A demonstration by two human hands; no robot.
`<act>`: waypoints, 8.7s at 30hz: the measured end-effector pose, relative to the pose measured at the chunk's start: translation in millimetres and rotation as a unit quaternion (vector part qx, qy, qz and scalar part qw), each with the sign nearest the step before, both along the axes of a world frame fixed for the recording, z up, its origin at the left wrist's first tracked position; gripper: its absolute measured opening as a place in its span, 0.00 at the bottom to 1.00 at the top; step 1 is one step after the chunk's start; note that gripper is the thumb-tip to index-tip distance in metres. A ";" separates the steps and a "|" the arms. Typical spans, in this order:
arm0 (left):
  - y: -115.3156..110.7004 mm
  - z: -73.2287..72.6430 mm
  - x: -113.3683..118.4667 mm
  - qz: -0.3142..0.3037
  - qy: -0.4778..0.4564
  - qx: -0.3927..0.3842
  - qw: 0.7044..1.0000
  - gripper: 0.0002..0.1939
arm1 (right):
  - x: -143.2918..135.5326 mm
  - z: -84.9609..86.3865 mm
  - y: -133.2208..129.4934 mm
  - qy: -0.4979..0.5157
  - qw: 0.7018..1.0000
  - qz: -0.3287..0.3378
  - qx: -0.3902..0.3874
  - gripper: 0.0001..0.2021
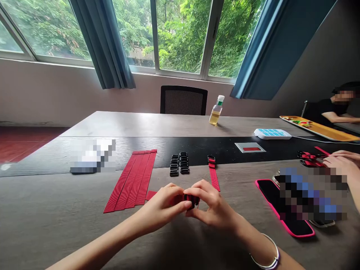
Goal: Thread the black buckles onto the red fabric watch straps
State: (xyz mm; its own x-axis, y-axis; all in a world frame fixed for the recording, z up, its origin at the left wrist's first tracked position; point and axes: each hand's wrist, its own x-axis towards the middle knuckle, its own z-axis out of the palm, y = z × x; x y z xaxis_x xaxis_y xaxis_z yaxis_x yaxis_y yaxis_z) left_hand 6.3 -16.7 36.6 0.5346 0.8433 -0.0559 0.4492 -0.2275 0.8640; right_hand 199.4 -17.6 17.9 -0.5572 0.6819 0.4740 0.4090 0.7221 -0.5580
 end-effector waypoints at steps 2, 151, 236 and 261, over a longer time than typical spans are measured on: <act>0.3 -2.5 -0.3 0.010 -0.047 -0.019 0.999 0.15 | 2.4 0.2 2.7 0.035 0.999 -0.005 -0.014 0.18; -6.6 -29.2 4.5 0.056 -0.223 0.119 0.966 0.13 | -13.5 2.0 -7.2 0.372 0.806 -0.033 -0.459 0.14; 2.6 -33.9 1.4 0.058 -0.302 -0.146 0.940 0.12 | -4.3 -7.6 -1.1 0.085 0.994 -0.062 -0.027 0.14; 6.1 -28.6 1.1 -0.018 -0.207 -0.200 0.957 0.16 | -3.5 -4.2 -3.9 0.087 0.983 0.037 -0.157 0.15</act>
State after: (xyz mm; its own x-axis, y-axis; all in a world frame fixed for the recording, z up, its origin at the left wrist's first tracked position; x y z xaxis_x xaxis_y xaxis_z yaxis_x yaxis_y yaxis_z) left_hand 7.4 -10.5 8.0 0.6089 0.7793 -0.1480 0.0471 0.1508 0.9874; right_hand 195.9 -21.5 13.7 -0.5397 0.7703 0.3397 0.2400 0.5275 -0.8149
